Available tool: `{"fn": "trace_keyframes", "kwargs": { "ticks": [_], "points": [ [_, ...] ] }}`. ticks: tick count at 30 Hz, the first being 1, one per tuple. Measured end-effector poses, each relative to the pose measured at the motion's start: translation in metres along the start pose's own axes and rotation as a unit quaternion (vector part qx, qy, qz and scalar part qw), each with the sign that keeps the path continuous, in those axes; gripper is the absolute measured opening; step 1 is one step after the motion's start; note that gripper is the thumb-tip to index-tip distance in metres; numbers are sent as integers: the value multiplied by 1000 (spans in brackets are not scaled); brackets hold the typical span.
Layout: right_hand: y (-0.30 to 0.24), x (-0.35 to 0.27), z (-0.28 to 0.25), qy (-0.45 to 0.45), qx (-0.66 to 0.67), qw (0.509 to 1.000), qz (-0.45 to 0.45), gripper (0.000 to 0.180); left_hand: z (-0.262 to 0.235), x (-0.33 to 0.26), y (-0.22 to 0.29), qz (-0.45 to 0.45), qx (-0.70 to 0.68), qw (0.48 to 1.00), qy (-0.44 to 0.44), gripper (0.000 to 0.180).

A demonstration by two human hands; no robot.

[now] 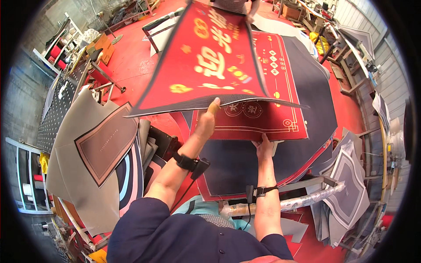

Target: Sorting and stacking large printed floor mats or decorative posters on a factory floor.

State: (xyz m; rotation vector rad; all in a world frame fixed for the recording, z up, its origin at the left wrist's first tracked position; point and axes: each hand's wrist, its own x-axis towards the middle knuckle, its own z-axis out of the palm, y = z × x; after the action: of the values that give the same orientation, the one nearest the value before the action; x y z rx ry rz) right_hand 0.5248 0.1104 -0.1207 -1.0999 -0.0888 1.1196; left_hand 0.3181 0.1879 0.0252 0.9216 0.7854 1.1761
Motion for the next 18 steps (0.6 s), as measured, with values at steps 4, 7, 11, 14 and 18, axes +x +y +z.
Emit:
{"fn": "trace_keyframes", "kwargs": {
  "ticks": [4, 7, 11, 14, 18],
  "points": [
    [-21, -16, 17, -3, -35, 997, -75, 32, -3, -23, 26, 243, 220, 939, 102, 47],
    [-49, -28, 23, 27, -78, 988, -128, 30, -15, -39, 37, 522, 353, 760, 160, 56],
    [-97, -47, -3, 43, -83, 983, -155, 26, -101, 4, 7, 363, 407, 807, 226, 56],
    [-134, -87, -18, 77, -88, 980, -162, 29, -195, 31, -81, -11, 169, 976, 137, 53],
    [-210, -162, -70, 113, -108, 961, -228, 37, -81, 5, -124, -348, -38, 937, -1, 74]
  ]
}}
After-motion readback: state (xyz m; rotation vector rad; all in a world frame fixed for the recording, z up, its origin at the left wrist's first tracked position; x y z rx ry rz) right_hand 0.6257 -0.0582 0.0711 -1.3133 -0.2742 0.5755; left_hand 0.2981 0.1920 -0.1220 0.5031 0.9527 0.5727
